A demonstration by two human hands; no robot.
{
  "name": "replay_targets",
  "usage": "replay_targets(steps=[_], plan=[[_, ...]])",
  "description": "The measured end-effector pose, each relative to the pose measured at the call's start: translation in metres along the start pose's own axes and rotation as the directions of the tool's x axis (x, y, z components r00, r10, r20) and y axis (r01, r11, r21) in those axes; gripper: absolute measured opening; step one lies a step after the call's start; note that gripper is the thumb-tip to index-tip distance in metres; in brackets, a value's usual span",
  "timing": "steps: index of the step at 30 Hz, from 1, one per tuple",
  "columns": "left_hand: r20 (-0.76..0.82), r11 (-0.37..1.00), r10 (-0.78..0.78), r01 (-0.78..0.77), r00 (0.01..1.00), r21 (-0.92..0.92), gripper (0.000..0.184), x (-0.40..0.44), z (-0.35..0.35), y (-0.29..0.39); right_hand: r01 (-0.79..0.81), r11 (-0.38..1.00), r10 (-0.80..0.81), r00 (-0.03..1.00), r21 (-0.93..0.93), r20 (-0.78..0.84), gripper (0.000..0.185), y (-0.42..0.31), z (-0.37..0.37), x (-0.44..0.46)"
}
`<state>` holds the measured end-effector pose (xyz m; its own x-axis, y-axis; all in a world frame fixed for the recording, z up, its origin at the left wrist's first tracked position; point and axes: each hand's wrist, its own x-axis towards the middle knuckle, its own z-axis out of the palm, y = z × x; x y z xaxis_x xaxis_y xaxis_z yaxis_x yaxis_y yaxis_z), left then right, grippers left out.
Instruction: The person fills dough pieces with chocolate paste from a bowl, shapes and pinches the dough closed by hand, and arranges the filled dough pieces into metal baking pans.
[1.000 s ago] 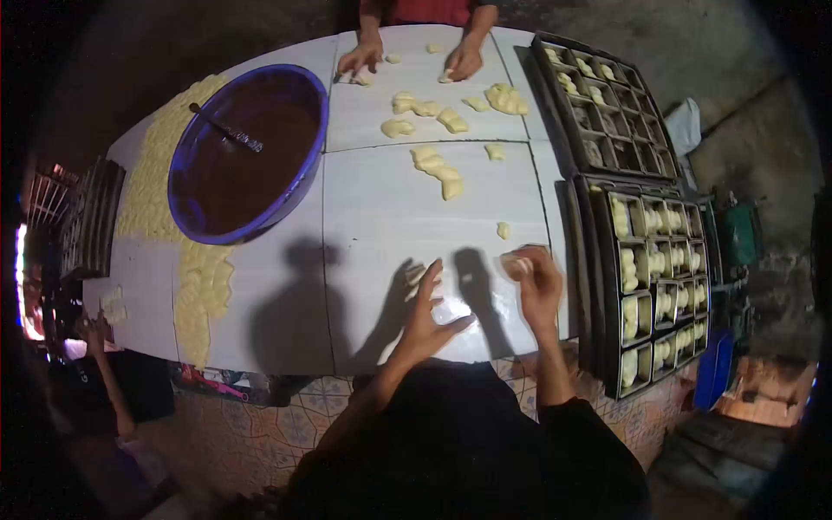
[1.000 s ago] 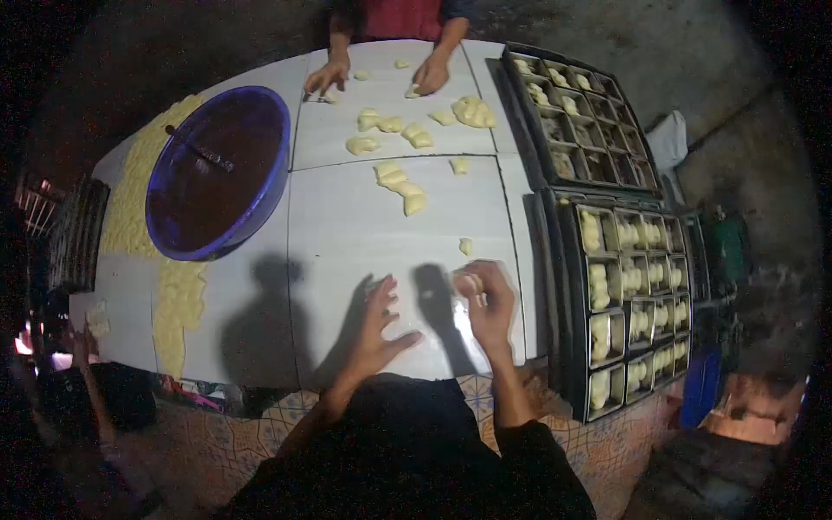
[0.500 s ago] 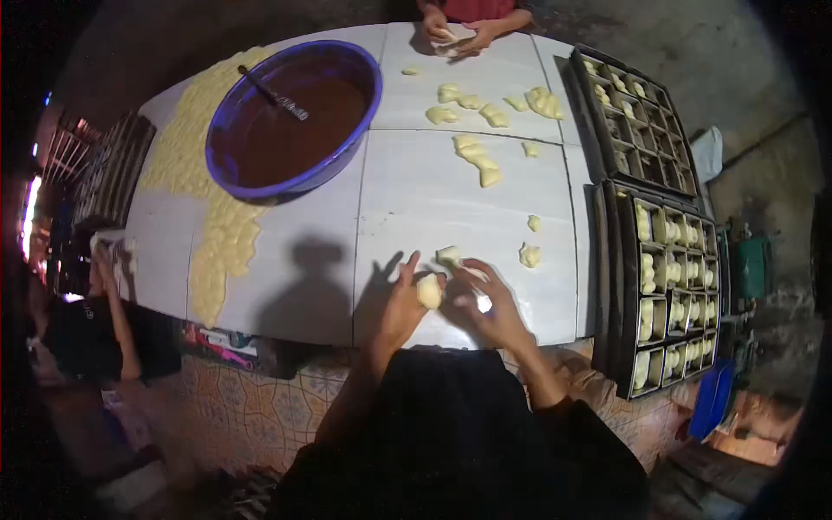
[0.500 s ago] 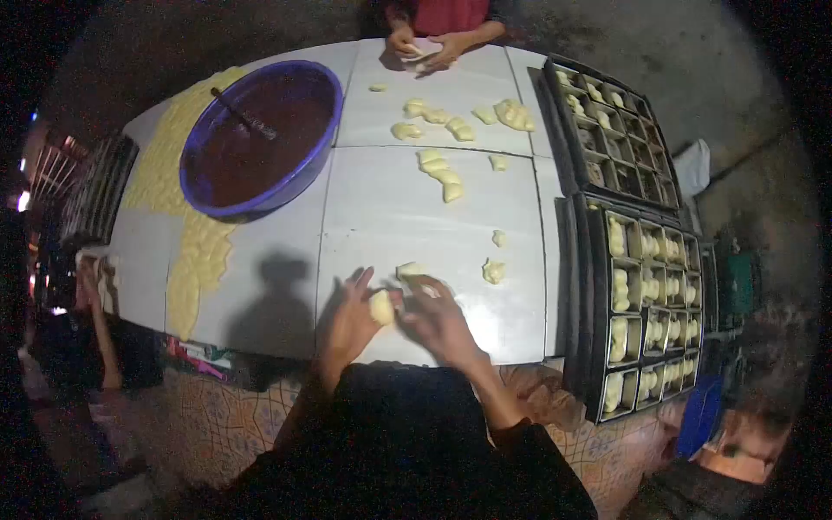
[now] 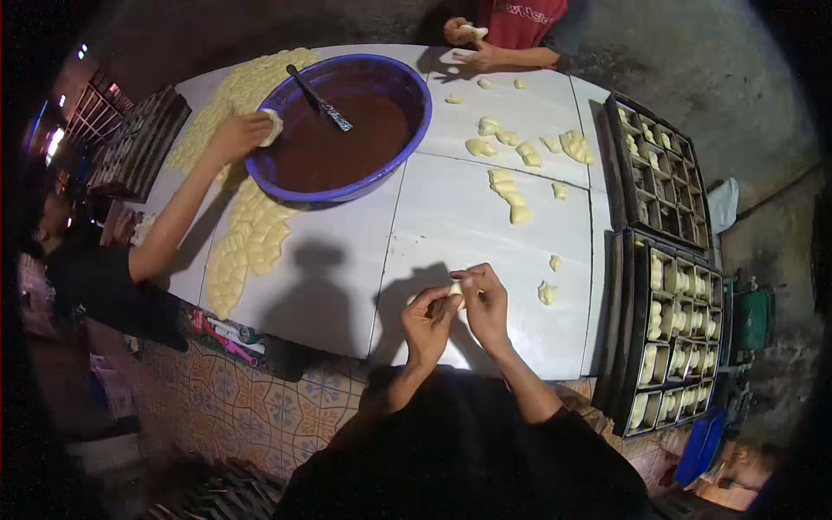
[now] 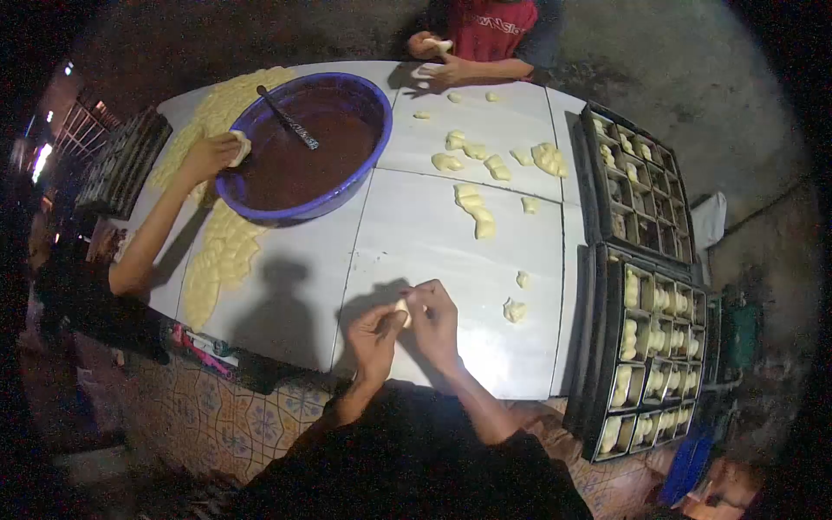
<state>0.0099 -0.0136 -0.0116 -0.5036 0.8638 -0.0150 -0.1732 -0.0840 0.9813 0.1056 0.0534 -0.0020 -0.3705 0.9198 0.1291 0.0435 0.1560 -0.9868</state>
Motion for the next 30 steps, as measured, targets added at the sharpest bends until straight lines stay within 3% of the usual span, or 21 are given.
replay_targets(steps=[2,3,4,6,7,8,10,11,12,13,14,15,16,17,19,20,22,23,25,28,30], plan=[[-0.057,0.993,-0.055,0.06,0.997,0.097,0.01,0.002,0.004,0.005,0.006,0.994,-0.003,1.0,0.111,-0.027,0.04,-0.01,-0.001,0.015],[0.015,0.988,-0.143,0.144,0.99,-0.054,0.01,0.007,0.0,-0.006,0.164,0.978,-0.164,0.986,-0.129,0.009,0.048,-0.011,-0.004,0.018],[0.097,0.952,-0.218,0.233,0.971,-0.198,0.011,0.014,-0.002,-0.005,0.228,0.969,-0.217,0.97,-0.095,0.114,0.043,-0.024,-0.003,0.014],[0.408,0.475,-0.42,0.58,0.81,-0.662,0.017,0.026,-0.005,-0.003,0.269,0.963,-0.257,0.943,-0.025,0.213,0.047,-0.006,0.001,0.011],[0.587,0.21,-0.264,0.639,0.766,-0.74,0.036,0.026,-0.013,-0.025,0.311,0.94,-0.261,0.919,-0.138,0.295,0.054,0.006,-0.006,0.019],[0.582,0.211,-0.257,0.632,0.772,-0.746,0.036,0.033,-0.013,-0.025,0.318,0.938,-0.266,0.915,-0.137,0.303,0.054,0.001,-0.009,0.026],[0.641,0.048,-0.066,0.644,0.764,-0.763,0.071,0.045,-0.017,-0.025,-0.221,0.927,0.097,0.921,0.302,0.376,0.067,-0.011,-0.011,0.032],[0.663,0.196,-0.072,0.663,0.745,-0.723,0.098,0.058,-0.011,0.016,-0.264,0.901,0.094,0.893,0.344,0.439,0.088,0.001,-0.02,0.039],[0.646,0.17,0.131,0.625,0.752,-0.762,0.116,0.076,-0.002,0.035,-0.201,0.971,0.107,0.847,0.128,0.521,0.101,0.06,-0.027,0.042],[0.634,0.398,-0.01,0.584,0.774,-0.707,0.118,0.101,-0.017,0.034,-0.127,0.98,0.034,0.869,0.156,0.493,0.104,0.052,-0.027,0.044],[0.593,0.244,0.052,0.565,0.804,-0.788,0.119,0.136,-0.033,0.022,-0.049,0.982,-0.042,0.883,0.181,0.467,0.106,0.035,-0.025,0.047],[0.352,0.557,-0.041,0.314,0.935,-0.769,0.099,0.176,-0.036,0.035,-0.125,0.962,0.002,0.892,0.243,0.453,0.107,0.023,-0.024,0.049],[0.331,0.837,0.089,0.11,0.939,-0.536,0.079,0.222,-0.061,0.039,-0.144,0.936,-0.011,0.9,0.321,0.437,0.102,0.036,-0.021,0.049],[-0.141,1.0,0.003,0.001,0.99,0.022,0.066,0.247,-0.052,0.066,-0.16,0.921,0.001,0.912,0.355,0.409,0.096,0.041,-0.018,0.048],[-0.068,0.595,0.327,-0.15,0.943,0.789,0.061,0.312,-0.078,0.044,-0.14,0.917,-0.003,0.933,0.373,0.359,0.084,0.051,-0.016,0.048],[-0.067,0.517,0.236,-0.067,0.969,0.853,0.061,0.331,-0.081,0.031,-0.179,0.907,0.045,0.941,0.382,0.334,0.082,0.059,-0.014,0.045],[0.097,0.55,-0.374,0.136,0.923,0.824,0.06,0.341,-0.085,0.034,-0.21,0.861,0.064,0.948,0.462,0.312,0.082,0.074,-0.009,0.044],[0.096,0.547,-0.371,0.134,0.924,0.826,0.06,0.343,-0.089,0.025,-0.234,0.855,0.098,0.949,0.463,0.299,0.08,0.073,-0.01,0.044],[0.258,0.402,-0.066,-0.211,0.964,0.891,0.062,0.338,-0.1,-0.002,-0.25,0.844,0.132,0.954,0.474,0.268,0.08,0.078,-0.011,0.046],[0.211,0.398,0.208,-0.279,0.955,0.874,0.059,0.26,-0.031,0.058,-0.244,0.822,0.178,0.968,0.515,0.174,0.079,0.071,-0.012,0.043],[0.233,0.465,0.355,-0.388,0.905,0.796,0.063,0.202,-0.03,0.017,-0.299,0.743,0.253,0.954,0.599,0.162,0.066,0.062,-0.009,0.048]])
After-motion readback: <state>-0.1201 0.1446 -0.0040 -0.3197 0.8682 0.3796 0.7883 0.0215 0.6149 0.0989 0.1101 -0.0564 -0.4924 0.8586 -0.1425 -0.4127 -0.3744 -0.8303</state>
